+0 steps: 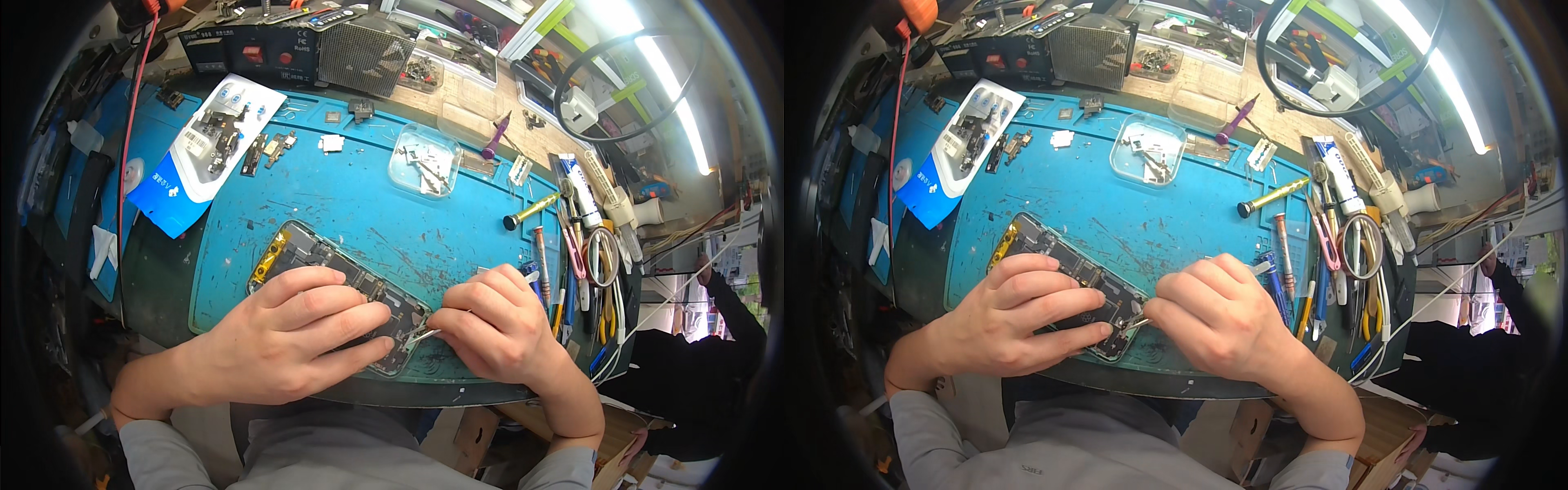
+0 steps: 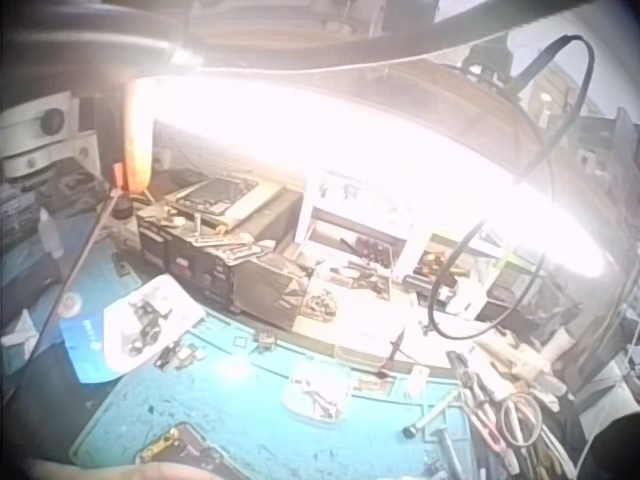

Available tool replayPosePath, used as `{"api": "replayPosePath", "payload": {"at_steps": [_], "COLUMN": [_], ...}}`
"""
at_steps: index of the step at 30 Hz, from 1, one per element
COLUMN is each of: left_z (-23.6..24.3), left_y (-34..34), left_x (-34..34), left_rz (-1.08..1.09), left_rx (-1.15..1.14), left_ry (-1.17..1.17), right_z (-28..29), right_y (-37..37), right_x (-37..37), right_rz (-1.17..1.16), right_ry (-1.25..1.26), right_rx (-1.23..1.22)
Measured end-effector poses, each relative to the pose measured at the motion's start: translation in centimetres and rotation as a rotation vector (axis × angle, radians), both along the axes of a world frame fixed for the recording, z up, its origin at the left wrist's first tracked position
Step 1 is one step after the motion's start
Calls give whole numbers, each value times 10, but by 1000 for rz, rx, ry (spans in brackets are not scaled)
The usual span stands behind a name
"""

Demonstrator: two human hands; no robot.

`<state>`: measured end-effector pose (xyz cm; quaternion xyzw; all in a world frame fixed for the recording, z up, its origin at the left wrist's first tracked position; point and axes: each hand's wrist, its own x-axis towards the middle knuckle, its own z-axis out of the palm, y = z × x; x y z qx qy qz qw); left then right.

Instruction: The person uses a screwdriver to remove screws from a disassembled smartphone on a workbench, then applies liquid from a small bottle to the internal components and wipes the area with a cloth. The person continues to manipulate small parts and tools while working on the device.

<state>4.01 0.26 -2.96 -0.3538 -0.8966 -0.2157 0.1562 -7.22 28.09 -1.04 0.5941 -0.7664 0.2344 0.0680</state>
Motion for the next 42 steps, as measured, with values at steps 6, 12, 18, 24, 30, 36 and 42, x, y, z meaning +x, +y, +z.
{"api": "replayPosePath", "payload": {"at_steps": [6, 12, 18, 24, 30, 36, 42], "left_z": [1, -3, 3, 15, 20, 30, 29], "left_y": [0, -1, -3, 5, 12, 13, 16], "left_x": [1, 1, -2, -5, -7, -4, -3], "left_rz": [4, -11, -29, -42, -35, -12, 1], "left_rx": [-6, 14, 75, 57, 20, 44, 84], "left_ry": [-2, 2, -77, -129, -185, -283, -352], "right_z": [1, 6, 4, 39, 20, 4, -5], "right_y": [0, 2, 15, 32, 36, 23, 21], "right_x": [-1, -2, 10, 21, 48, 59, 56], "right_rz": [1, -25, -317, -363, -298, -300, -207], "right_ry": [-53, -83, -486, -1444, -1181, -947, -718], "right_rx": [15, 12, -370, -432, -193, -183, -210]}}
